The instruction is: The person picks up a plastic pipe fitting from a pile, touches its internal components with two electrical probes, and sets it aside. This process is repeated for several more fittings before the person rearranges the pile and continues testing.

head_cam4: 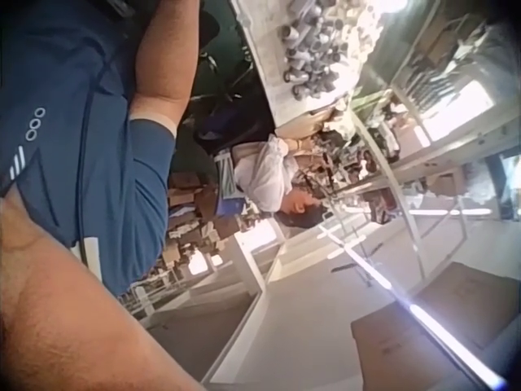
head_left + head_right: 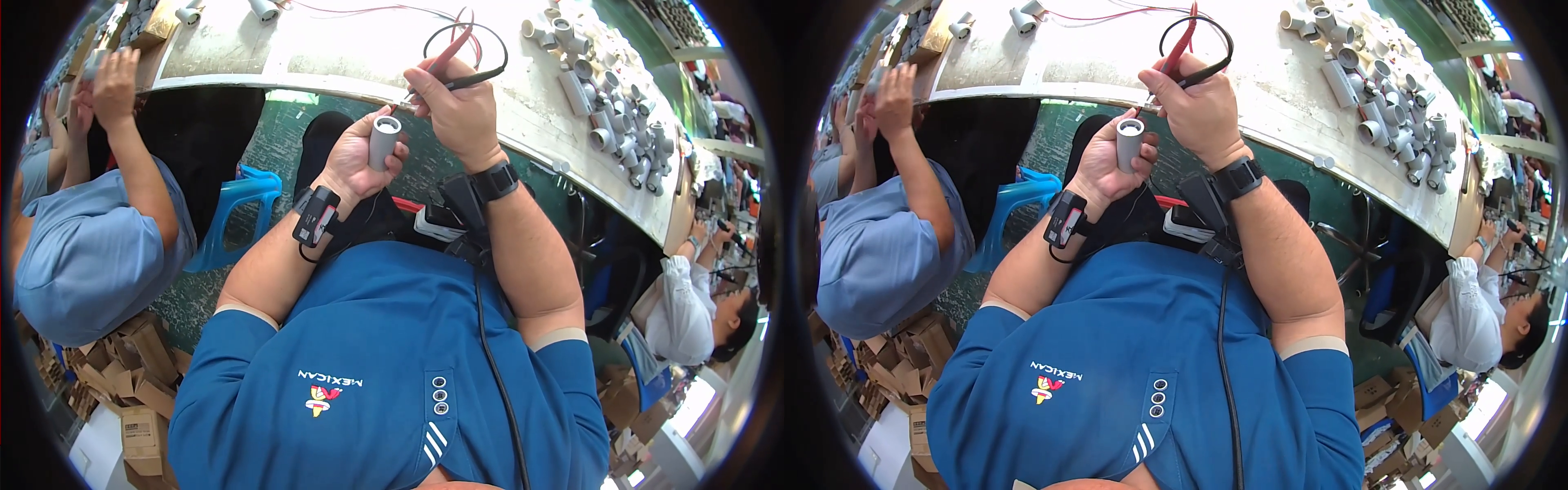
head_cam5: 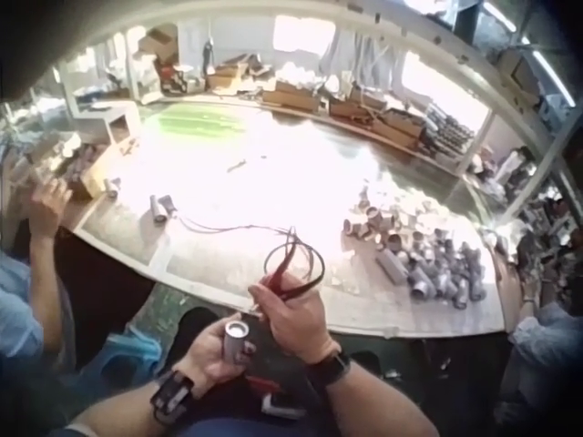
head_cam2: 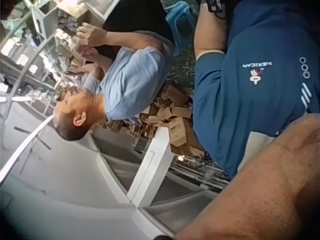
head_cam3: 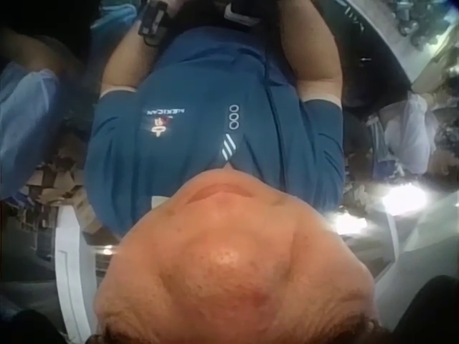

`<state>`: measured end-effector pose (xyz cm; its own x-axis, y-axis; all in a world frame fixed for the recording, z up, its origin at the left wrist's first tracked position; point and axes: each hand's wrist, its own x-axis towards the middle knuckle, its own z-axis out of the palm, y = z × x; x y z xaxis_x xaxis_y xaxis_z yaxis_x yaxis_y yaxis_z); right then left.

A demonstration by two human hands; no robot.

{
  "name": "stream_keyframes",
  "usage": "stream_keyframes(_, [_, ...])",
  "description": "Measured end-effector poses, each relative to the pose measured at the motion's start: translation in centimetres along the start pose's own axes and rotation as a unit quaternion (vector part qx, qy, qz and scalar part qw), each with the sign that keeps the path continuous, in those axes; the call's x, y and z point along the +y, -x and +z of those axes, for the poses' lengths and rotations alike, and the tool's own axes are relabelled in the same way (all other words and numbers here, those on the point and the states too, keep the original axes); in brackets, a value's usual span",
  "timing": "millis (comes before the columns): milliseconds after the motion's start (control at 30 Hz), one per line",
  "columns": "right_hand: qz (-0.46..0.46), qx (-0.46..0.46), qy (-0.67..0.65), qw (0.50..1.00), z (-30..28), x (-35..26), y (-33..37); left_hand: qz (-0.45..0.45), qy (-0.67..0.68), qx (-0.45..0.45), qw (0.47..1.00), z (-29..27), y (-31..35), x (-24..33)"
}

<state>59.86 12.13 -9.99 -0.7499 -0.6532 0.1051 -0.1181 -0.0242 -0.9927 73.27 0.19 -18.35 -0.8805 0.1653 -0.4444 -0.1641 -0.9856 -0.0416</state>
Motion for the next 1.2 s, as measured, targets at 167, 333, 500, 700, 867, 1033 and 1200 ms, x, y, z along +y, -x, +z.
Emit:
stream_keyframes(167, [-0.018, -0.021, 0.047, 0.999, 0.5, 0.3, -0.5, -0.047, 0.024, -0.035, 0.998, -0.1, 0.1, 0.4])
stream_keyframes(333, [-0.055, -0.054, 0.108, 0.991, 0.5, 0.6, -0.9, -0.065, 0.033, -0.054, 0.996, -0.5, 0.0, 0.7])
stream_keyframes(500, [-0.045, -0.058, 0.097, 0.992, 0.8, 0.7, -1.2, -0.082, 0.039, -0.048, 0.995, -0.7, 0.1, 1.0])
stream_keyframes(700, [-0.080, -0.071, 0.157, 0.982, 1.2, 0.1, -1.5, -0.099, 0.022, -0.056, 0.993, -0.5, 0.4, 1.4])
stream_keyframes(867, [-0.109, -0.092, 0.234, 0.962, 1.6, -0.6, -1.6, -0.022, -0.072, -0.036, 0.997, -0.5, 0.2, 1.7])
stream_keyframes(1033, [-0.094, -0.072, 0.194, 0.974, 1.4, 0.4, -1.8, 0.050, -0.201, -0.021, 0.978, -0.3, 0.3, 2.5])
stream_keyframes(1200, [-0.056, -0.068, 0.142, 0.986, 1.3, 0.6, -1.8, 0.111, -0.263, 0.034, 0.958, 1.7, 1.6, 1.8])
